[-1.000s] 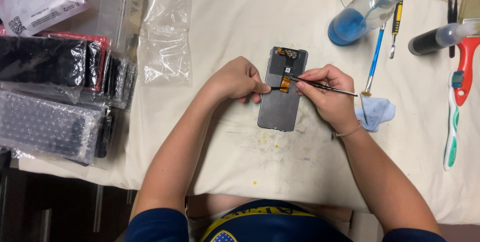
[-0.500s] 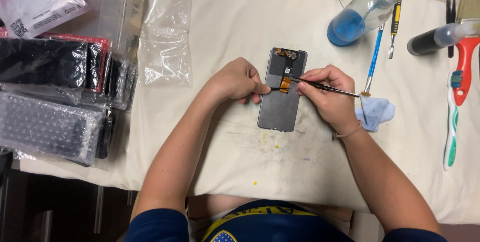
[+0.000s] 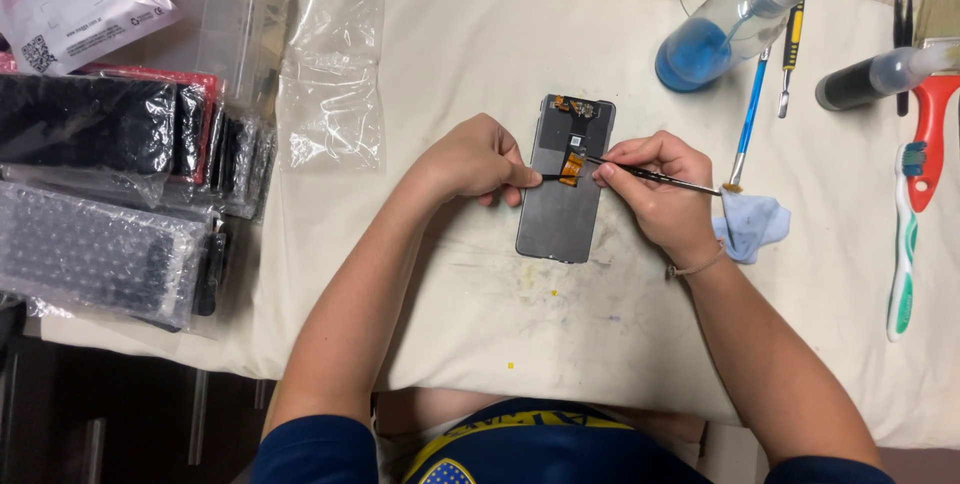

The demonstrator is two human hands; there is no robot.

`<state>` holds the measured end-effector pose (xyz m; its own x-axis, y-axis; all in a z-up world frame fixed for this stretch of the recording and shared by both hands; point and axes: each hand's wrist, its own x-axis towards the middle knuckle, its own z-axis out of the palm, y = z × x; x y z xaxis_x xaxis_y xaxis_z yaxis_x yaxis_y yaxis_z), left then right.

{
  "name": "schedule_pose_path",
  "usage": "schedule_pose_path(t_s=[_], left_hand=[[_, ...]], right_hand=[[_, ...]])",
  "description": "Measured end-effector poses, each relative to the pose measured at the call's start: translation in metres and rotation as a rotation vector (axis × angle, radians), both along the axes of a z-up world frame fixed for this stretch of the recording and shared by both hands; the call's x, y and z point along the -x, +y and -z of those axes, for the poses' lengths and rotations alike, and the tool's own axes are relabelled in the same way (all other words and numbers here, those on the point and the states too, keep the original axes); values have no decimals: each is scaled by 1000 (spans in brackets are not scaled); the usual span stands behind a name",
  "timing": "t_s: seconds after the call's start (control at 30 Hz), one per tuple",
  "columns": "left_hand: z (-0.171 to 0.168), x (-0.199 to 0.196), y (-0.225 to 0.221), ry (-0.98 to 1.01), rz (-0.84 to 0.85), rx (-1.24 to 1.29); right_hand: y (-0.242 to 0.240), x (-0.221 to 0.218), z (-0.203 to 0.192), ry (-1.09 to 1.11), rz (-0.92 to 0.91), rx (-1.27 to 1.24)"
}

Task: Preparing a mobile phone screen for installation by manipulating the ribbon cable and removing adhesive strips using specialized tools.

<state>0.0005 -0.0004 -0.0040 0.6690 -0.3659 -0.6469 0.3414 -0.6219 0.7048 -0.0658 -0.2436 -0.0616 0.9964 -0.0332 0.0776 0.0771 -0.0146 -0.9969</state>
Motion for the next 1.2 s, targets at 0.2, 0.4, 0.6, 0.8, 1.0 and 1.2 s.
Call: schedule_pose_path(t_s=[0.2,0.4,0.6,0.8,1.0,1.2], left_hand=[[-1,-1,1,6,1,8],[-3,-1,0,7,3,6],[2,-1,0,10,12,8],[1,-1,0,2,4,16],[-1,-1,0,4,16,8],[0,0,0,5,10,15]], right_hand=[[-3,-1,1,32,-8,11],[3,1,-4,24,2,-3],[0,0,-4,56,4,3],[0,0,-2,44,10,14],[5,2,-7,32,23,3],[5,1,-6,10,24,13]])
